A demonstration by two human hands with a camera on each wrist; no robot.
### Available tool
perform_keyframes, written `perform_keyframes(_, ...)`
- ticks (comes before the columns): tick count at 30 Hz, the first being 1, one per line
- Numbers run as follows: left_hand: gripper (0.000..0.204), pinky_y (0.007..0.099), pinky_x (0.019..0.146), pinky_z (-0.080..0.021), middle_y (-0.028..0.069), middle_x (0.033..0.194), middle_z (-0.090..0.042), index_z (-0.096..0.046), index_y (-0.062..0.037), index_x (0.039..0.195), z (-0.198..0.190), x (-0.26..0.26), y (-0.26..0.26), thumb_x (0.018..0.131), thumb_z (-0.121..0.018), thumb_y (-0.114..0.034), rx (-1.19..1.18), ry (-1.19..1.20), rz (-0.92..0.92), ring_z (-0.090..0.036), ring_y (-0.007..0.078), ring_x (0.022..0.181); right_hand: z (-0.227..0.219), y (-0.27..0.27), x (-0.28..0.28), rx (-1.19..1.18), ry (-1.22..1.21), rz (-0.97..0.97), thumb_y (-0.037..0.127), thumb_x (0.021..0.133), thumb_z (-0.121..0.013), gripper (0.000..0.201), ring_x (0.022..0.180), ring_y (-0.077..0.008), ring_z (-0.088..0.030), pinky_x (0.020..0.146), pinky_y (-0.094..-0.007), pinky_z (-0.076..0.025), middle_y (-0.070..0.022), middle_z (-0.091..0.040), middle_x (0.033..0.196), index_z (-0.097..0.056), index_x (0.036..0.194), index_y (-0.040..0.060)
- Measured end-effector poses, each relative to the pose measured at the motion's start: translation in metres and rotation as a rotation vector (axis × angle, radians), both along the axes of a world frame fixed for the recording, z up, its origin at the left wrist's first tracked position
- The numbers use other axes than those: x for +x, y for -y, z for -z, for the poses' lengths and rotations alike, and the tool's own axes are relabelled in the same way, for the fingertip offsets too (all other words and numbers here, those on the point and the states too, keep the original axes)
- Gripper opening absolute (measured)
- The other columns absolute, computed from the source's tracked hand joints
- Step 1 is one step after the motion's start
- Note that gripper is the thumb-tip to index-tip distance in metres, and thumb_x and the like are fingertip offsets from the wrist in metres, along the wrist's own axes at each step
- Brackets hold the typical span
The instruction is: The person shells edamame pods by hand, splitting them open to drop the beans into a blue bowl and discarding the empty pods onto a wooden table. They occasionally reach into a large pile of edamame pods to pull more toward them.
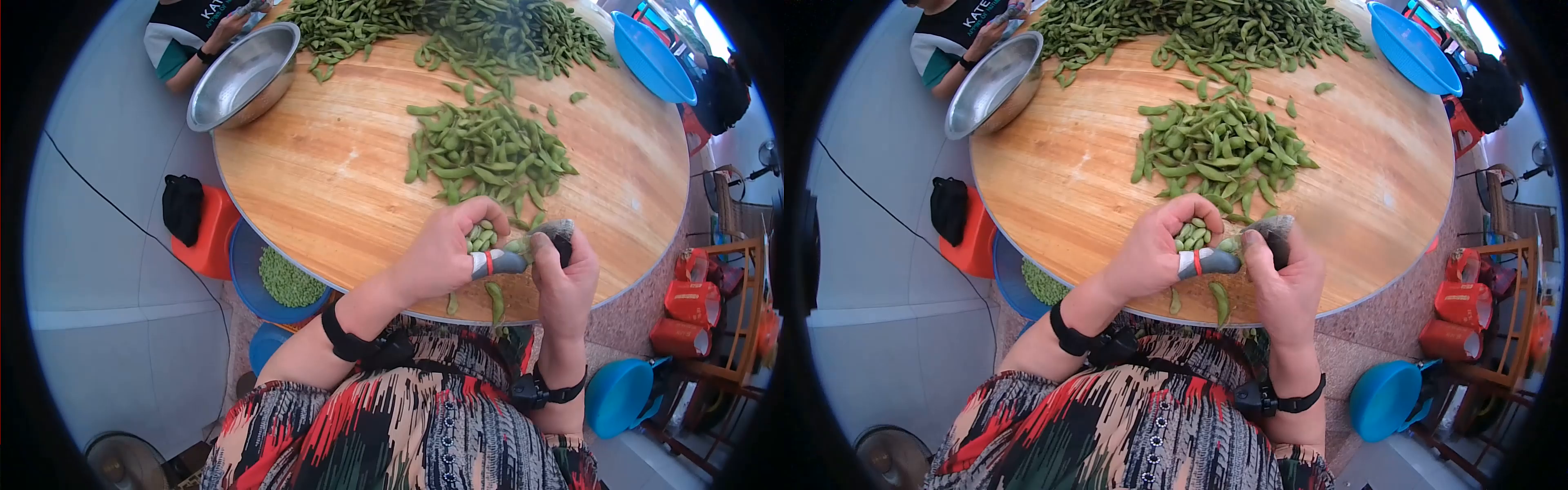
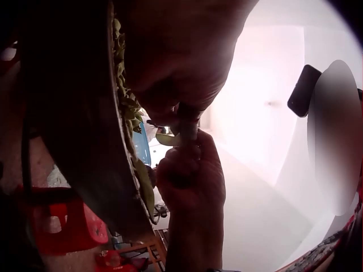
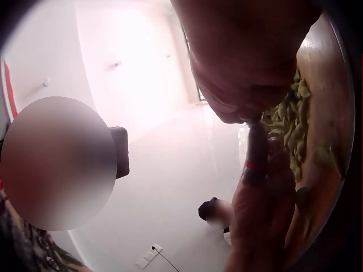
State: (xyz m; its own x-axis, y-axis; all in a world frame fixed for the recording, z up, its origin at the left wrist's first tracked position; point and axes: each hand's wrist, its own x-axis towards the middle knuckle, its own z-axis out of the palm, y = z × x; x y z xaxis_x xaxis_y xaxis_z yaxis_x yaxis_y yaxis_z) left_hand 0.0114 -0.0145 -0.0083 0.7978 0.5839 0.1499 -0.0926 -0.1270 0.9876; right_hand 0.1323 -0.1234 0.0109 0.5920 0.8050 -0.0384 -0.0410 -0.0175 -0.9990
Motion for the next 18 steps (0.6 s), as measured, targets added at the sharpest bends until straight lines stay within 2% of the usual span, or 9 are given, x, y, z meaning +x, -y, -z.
perform_keyframes(1,0.022,0.0241,0.064,-0.043,-0.0004,0.077,-0.057,-0.056,-0.0034,0.083,-0.001,-0.001,-0.001,0.071,-0.073,-0.011,0.087,-0.102,0.013,-0.052,0.0087,0.07,0.0,0.001,0.001,-0.002,-0.001,0.003,0.007,0.084,-0.055,0.007,0.057,-0.0031,-0.042,0.05,-0.0198,-0.034,0.0039,-0.051,0.065,-0.055,0.08,0.0007)
perform_keyframes(4,0.023,0.0266,0.063,-0.045,0.0058,0.079,-0.06,-0.058,-0.0009,0.089,0.005,0.002,0.001,0.071,-0.07,-0.008,0.222,-0.074,-0.017,-0.056,0.0136,0.07,0.003,0.001,0.002,-0.009,0.068,0.017,0.005,0.083,-0.056,0.007,0.057,-0.0043,-0.045,0.05,-0.0203,-0.036,0.003,-0.052,0.065,-0.056,0.079,-0.0005)
perform_keyframes(6,0.022,0.0278,0.064,-0.045,0.0091,0.08,-0.06,-0.058,-0.0004,0.089,0.009,0.002,0.004,0.071,-0.068,-0.007,0.284,-0.099,-0.047,-0.058,0.0174,0.072,0.005,-0.002,-0.001,-0.022,0.287,0.016,0.004,0.08,-0.059,0.007,0.056,-0.0045,-0.045,0.05,-0.0219,-0.037,0.0013,-0.052,0.062,-0.056,0.077,-0.0009)
perform_keyframes(10,0.017,0.0311,0.065,-0.046,0.0151,0.08,-0.061,-0.059,0.0006,0.089,0.013,0.008,0.012,0.073,-0.063,-0.003,0.519,-0.042,-0.178,-0.061,0.0264,0.073,0.012,-0.006,-0.01,-0.002,0.44,0.049,0.004,0.079,-0.06,0.006,0.053,-0.0055,-0.045,0.048,-0.0239,-0.038,-0.0016,-0.053,0.06,-0.056,0.077,-0.0008)
perform_keyframes(12,0.019,0.032,0.065,-0.046,0.0157,0.08,-0.061,-0.059,0.0013,0.09,0.015,0.01,0.011,0.073,-0.062,-0.003,0.549,-0.045,-0.161,-0.061,0.0278,0.073,0.018,-0.008,-0.011,0.0,0.674,0.082,0.005,0.078,-0.062,0.008,0.051,-0.0086,-0.049,0.047,-0.0263,-0.039,-0.0041,-0.054,0.059,-0.056,0.075,-0.0004)
perform_keyframes(13,0.02,0.033,0.064,-0.046,0.0163,0.08,-0.061,-0.058,0.002,0.092,0.016,0.01,0.01,0.072,-0.062,-0.002,0.579,-0.048,-0.146,-0.06,0.0292,0.072,0.02,-0.009,-0.011,-0.002,0.672,0.081,0.005,0.078,-0.062,0.008,0.051,-0.0086,-0.049,0.047,-0.0263,-0.039,-0.0041,-0.054,0.059,-0.056,0.075,-0.0004)
perform_keyframes(16,0.021,0.0294,0.059,-0.046,0.0111,0.079,-0.062,-0.058,0.0015,0.096,0.017,0.008,0.008,0.075,-0.062,-0.004,0.424,-0.026,-0.125,-0.06,0.0215,0.066,0.022,-0.008,-0.003,0.085,0.597,0.107,0.009,0.081,-0.06,0.009,0.046,-0.0074,-0.045,0.042,-0.0231,-0.035,-0.0001,-0.05,0.056,-0.055,0.079,0.0023)
perform_keyframes(17,0.021,0.0294,0.059,-0.046,0.0111,0.079,-0.062,-0.058,0.0015,0.096,0.014,0.006,0.008,0.075,-0.062,-0.004,0.424,-0.024,-0.124,-0.06,0.0215,0.066,0.019,-0.003,0.005,0.095,-0.012,0.026,0.011,0.083,-0.058,0.009,0.043,-0.0058,-0.041,0.04,-0.0212,-0.032,0.0018,-0.047,0.055,-0.054,0.083,0.0035)
perform_keyframes(18,0.02,0.0261,0.058,-0.045,0.0073,0.079,-0.062,-0.059,0.0003,0.096,0.005,0.004,0.008,0.077,-0.062,-0.005,0.014,-0.01,0.003,-0.059,0.016,0.064,0.015,-0.001,0.009,0.099,-0.621,-0.056,0.014,0.084,-0.057,0.01,0.041,-0.0042,-0.037,0.037,-0.0193,-0.029,0.0038,-0.043,0.053,-0.053,0.086,0.0048)
